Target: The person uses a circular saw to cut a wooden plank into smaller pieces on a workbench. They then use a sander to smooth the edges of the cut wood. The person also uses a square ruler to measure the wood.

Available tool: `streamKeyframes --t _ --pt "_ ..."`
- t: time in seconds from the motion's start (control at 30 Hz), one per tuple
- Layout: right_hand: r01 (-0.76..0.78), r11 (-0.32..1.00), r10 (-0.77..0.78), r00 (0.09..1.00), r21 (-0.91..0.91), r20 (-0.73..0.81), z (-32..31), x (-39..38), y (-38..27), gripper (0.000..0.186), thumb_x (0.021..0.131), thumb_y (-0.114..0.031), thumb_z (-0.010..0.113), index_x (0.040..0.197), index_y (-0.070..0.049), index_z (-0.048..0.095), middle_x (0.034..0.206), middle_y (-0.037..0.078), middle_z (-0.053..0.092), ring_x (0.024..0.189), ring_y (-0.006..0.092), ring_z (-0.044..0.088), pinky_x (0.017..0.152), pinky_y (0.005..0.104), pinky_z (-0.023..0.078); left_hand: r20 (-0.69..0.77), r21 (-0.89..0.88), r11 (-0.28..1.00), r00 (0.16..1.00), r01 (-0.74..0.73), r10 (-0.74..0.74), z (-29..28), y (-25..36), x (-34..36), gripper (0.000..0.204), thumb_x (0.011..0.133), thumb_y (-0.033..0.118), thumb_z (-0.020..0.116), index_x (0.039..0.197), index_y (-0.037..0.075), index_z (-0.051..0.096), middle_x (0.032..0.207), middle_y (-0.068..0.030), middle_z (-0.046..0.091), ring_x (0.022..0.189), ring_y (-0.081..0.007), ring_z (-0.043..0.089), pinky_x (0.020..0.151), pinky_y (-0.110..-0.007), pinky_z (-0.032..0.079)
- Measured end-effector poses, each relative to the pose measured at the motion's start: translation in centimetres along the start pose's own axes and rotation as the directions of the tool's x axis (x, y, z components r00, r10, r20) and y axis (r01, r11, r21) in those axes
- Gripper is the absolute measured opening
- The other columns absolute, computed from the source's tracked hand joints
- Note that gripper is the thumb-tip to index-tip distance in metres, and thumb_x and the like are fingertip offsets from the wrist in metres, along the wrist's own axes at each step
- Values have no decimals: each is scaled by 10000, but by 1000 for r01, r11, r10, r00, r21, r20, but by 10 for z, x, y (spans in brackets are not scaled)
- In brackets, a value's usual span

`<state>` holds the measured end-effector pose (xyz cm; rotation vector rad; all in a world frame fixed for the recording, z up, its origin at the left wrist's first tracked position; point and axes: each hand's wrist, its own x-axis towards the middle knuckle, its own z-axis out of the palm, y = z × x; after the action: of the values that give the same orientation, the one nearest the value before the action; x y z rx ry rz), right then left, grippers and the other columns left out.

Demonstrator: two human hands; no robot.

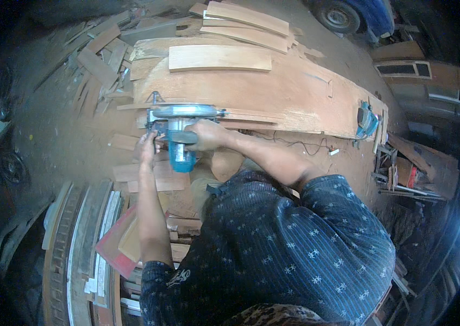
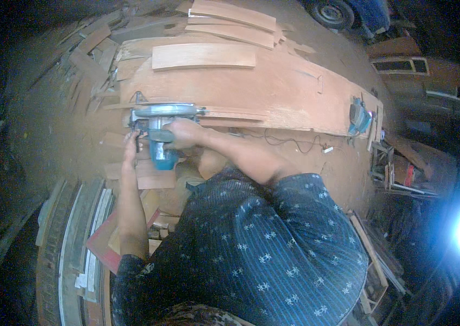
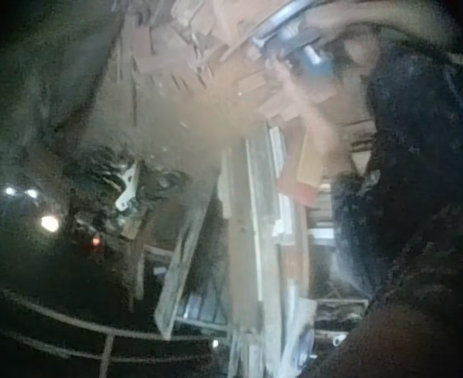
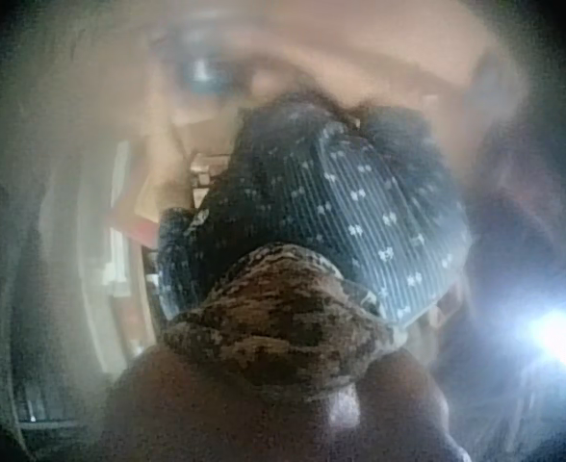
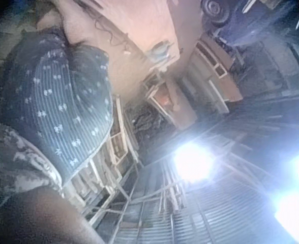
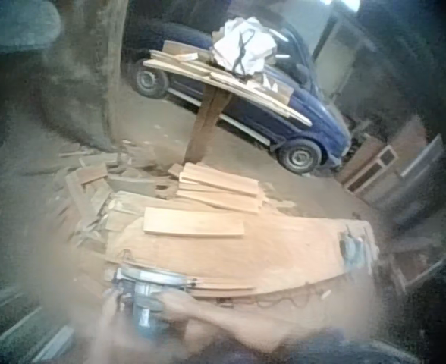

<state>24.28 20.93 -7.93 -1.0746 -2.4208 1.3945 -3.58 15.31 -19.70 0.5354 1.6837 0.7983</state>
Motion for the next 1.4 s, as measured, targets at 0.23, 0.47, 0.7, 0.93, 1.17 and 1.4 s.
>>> streamKeyframes --t 0.23,0.47,0.7,0.93,1.17,1.4 --pt "88 994 -86 996 71 -26 7 18 0 346 777 -307 798 903 -2 693 890 256 715 863 438 697 787 499 550 -41 17 998 997 59 -58 -17 9 7 245 970 348 639 980 107 681 698 34 608 509 -54 534 427 -217 430" --pt "2 995 1 999 98 -37 -41 -41 -26 445 763 -387 767 1010 -18 724 921 256 725 900 422 710 836 521 559 -123 140 987 988 -78 96 9 57 -55 239 975 348 642 976 113 689 678 45 588 507 -53 486 440 -231 364" --pt "-53 995 39 988 -85 -150 -135 -231 11 624 751 -420 775 1228 -27 699 963 262 721 920 417 704 860 518 557 97 -11 995 990 -102 103 198 103 -170 173 936 247 740 995 93 684 836 14 708 613 -57 554 552 -217 440" --pt "-298 953 292 846 60 -447 -131 -416 38 364 760 -253 769 1036 -28 693 886 234 711 852 427 699 767 492 550 420 59 995 906 -83 51 383 53 -196 206 925 240 742 1024 76 667 816 -2 691 633 -66 535 572 -250 431" --pt "-419 848 523 570 324 -633 -73 -450 12 376 767 -245 801 1052 -34 677 918 236 715 886 431 700 771 501 552 627 248 951 779 -184 -13 422 73 -210 184 925 211 708 1015 58 661 813 -6 668 645 -78 521 569 -257 403" --pt "-396 849 514 473 349 -716 -49 -450 2 379 771 -229 787 1075 -36 667 909 237 714 870 444 695 771 515 550 713 292 930 699 -224 -56 431 82 -210 237 934 223 727 1074 45 658 902 -28 715 718 -89 573 642 -268 452"
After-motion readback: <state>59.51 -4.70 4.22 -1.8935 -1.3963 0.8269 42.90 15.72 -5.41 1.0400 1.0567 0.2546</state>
